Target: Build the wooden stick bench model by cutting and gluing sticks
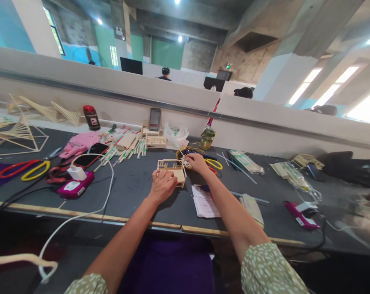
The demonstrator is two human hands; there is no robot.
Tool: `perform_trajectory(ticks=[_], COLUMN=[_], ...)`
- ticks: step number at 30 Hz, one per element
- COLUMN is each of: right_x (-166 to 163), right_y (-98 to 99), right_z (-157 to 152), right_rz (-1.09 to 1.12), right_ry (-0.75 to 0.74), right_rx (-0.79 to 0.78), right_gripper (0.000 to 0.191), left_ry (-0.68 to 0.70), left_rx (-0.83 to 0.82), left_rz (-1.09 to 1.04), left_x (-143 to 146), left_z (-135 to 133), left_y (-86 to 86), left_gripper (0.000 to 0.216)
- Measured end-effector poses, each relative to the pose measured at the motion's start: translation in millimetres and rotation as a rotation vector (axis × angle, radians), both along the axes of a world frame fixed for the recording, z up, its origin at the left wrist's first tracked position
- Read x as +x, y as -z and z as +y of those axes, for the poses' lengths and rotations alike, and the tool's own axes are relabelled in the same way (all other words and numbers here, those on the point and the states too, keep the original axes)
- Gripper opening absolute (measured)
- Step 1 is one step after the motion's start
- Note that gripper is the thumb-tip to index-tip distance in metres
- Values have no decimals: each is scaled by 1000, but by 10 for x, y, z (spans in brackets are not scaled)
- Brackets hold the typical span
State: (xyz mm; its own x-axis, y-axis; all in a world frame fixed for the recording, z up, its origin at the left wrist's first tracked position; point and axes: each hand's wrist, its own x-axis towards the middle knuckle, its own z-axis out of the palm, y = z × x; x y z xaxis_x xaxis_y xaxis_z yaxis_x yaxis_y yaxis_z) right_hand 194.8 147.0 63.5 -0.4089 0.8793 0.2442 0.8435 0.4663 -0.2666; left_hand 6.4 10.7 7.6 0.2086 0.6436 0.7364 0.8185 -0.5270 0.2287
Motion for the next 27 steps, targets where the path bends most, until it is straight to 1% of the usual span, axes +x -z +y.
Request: perform_trajectory(ticks=[2, 4, 6, 7, 9, 11, 12, 14, 16, 19, 21, 23, 25, 27], right_x=[-87, -152, -192, -203, -219, -240, -258, -312, -383, -481, -519, -539, -559, -595], right_y=[27, 70, 122, 148, 200, 258, 290, 364, 445, 566, 631, 678, 703, 712], right_z=[-30, -75, -127, -152, -203, -256, -286, -354, -427, -527, -578, -617, -650, -683], right_rz=[203, 403, 509, 535, 541, 523, 522, 559, 656, 823, 882, 895, 887, 881], right_ry=[-80, -126, -137, -139, -141, -124, -109, -67, -44, -34, -13, 5, 6, 1], right_rx=[-131, -312, -447, -478, -471, -410, -373, -309, -277, -286, -294, -279, -260, -277], right_gripper=[35, 45, 53, 55, 54, 52, 51, 48, 46, 46, 46, 45, 45, 45], left_ry=[-16, -54, -114, -156, -245, -306, -315, -269, -184, -104, -109, -122, -139, -185], left_rx=[25, 59, 76, 77, 65, 41, 27, -1, -19, -35, -34, -24, -9, 14], left_rz=[16, 21, 4, -17, -80, -158, -202, -281, -317, -260, -229, -234, -268, -322], left_x=[-31, -63, -99, -120, -167, -216, -237, -259, -250, -198, -173, -174, -202, -246], left_z=[18, 41, 71, 88, 120, 140, 142, 130, 106, 82, 86, 103, 123, 140], left_y=[7, 24, 51, 68, 100, 117, 117, 101, 77, 60, 70, 85, 95, 96], left_gripper=[8, 11, 13, 13, 12, 10, 11, 14, 20, 35, 40, 38, 38, 38])
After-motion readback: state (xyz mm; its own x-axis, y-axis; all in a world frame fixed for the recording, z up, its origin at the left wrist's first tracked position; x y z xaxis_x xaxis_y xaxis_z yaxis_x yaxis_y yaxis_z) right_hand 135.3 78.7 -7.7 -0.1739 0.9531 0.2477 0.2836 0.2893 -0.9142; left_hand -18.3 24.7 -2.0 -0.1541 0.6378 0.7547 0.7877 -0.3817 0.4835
